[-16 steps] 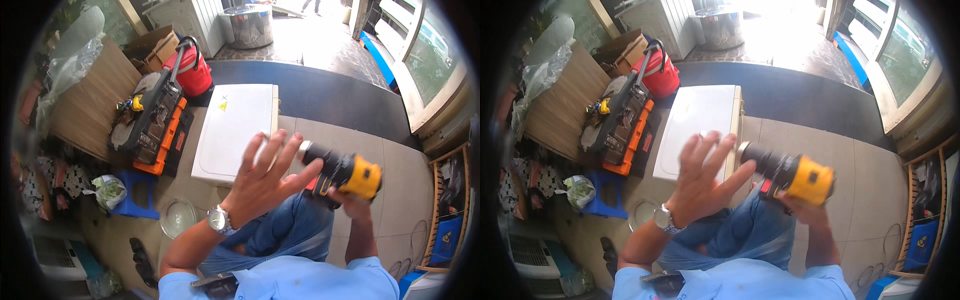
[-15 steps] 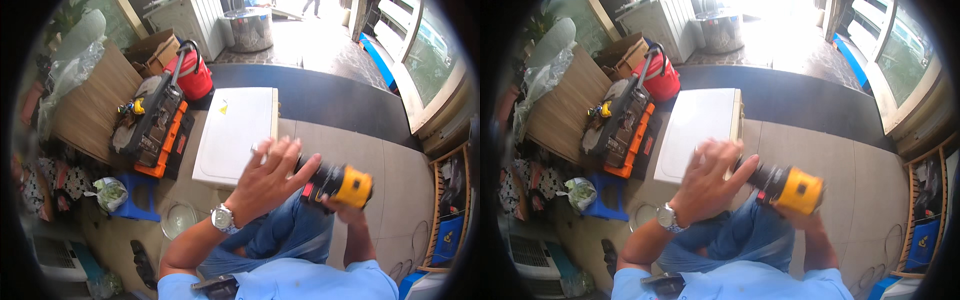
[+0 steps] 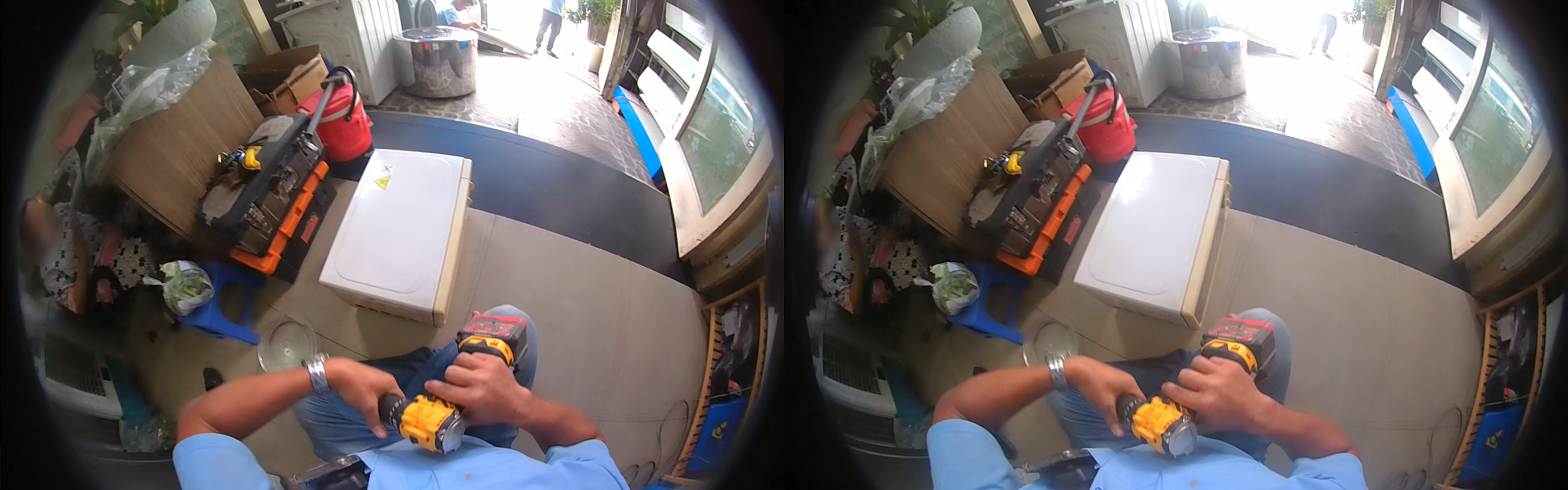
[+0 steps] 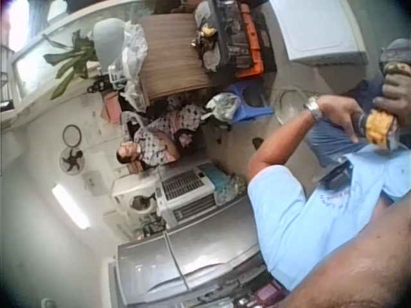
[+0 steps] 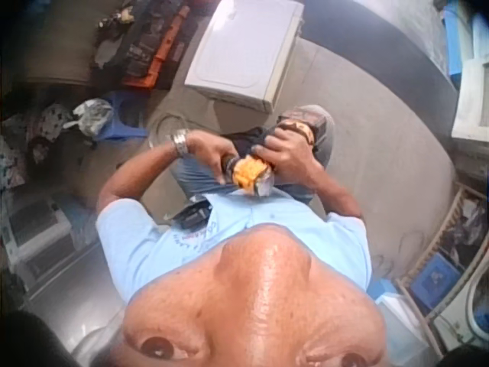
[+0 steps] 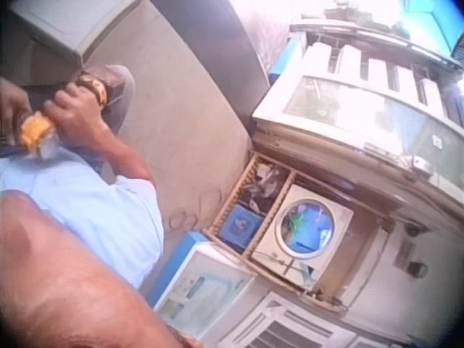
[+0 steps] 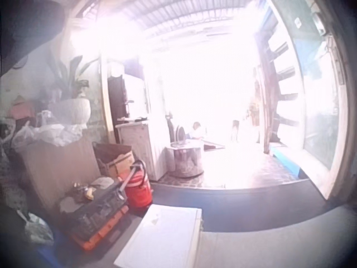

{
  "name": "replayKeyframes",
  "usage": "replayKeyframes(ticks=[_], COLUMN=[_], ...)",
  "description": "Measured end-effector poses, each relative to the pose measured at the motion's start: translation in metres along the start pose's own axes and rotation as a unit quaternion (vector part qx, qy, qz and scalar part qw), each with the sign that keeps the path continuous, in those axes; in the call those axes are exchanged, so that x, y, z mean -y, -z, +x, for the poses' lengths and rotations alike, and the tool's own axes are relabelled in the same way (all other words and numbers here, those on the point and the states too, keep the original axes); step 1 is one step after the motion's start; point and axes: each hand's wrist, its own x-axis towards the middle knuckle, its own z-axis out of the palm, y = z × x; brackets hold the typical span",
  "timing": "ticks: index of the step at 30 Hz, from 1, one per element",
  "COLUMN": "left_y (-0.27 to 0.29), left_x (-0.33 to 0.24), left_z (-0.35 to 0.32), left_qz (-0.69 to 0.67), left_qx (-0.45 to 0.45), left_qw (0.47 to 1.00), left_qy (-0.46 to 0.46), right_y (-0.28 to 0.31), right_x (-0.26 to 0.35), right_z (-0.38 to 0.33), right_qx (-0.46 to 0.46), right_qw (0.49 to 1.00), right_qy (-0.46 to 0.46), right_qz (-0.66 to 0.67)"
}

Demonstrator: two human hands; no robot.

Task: The person sits on the floor and uses a cordless drill to remove screws from the casing of a white appliance. They remove the side panel to expose the internal components.

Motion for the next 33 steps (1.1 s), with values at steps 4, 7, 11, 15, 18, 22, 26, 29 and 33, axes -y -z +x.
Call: replayKeyframes(ticks=[4, 7, 11, 15, 18, 22, 26, 29, 33], left_y=[-0.014, -0.021, -0.017, -0.002, 0.009, 0.005, 0.004, 0.006, 0.005], left_x=[-0.029, -0.052, -0.071, -0.104, -0.098, -0.085, -0.079, -0.079, -0.087], left_z=[-0.014, -0.010, 0.023, -0.010, -0.019, -0.022, -0.017, -0.014, -0.010], left_qz=[0.081, 0.338, 0.406, 0.165, 0.133, 0.139, 0.175, 0.222, 0.283], left_qx=[-0.300, -0.581, -0.690, -0.484, -0.343, -0.383, -0.472, -0.506, -0.529], left_qw=[0.946, 0.719, 0.576, 0.859, 0.930, 0.913, 0.862, 0.829, 0.790], left_qy=[-0.092, -0.175, -0.165, -0.023, 0.001, 0.003, -0.067, -0.092, -0.125], right_y=[0.007, 0.029, 0.039, 0.035, 0.031, 0.025, 0.024, 0.029, 0.043], right_x=[-0.005, -0.026, -0.044, -0.025, -0.025, -0.022, -0.025, -0.031, -0.043], right_z=[-0.013, -0.012, -0.020, -0.014, -0.018, -0.007, -0.003, -0.006, -0.004], right_qx=[-0.051, -0.105, -0.126, -0.173, -0.131, -0.146, -0.187, -0.142, -0.060], right_qw=[0.997, 0.989, 0.979, 0.972, 0.984, 0.986, 0.977, 0.983, 0.988], right_qy=[-0.052, -0.098, -0.142, -0.124, -0.075, -0.070, -0.094, -0.105, -0.077], right_qz=[-0.004, 0.033, 0.070, 0.096, 0.091, 0.051, 0.042, 0.051, 0.123])
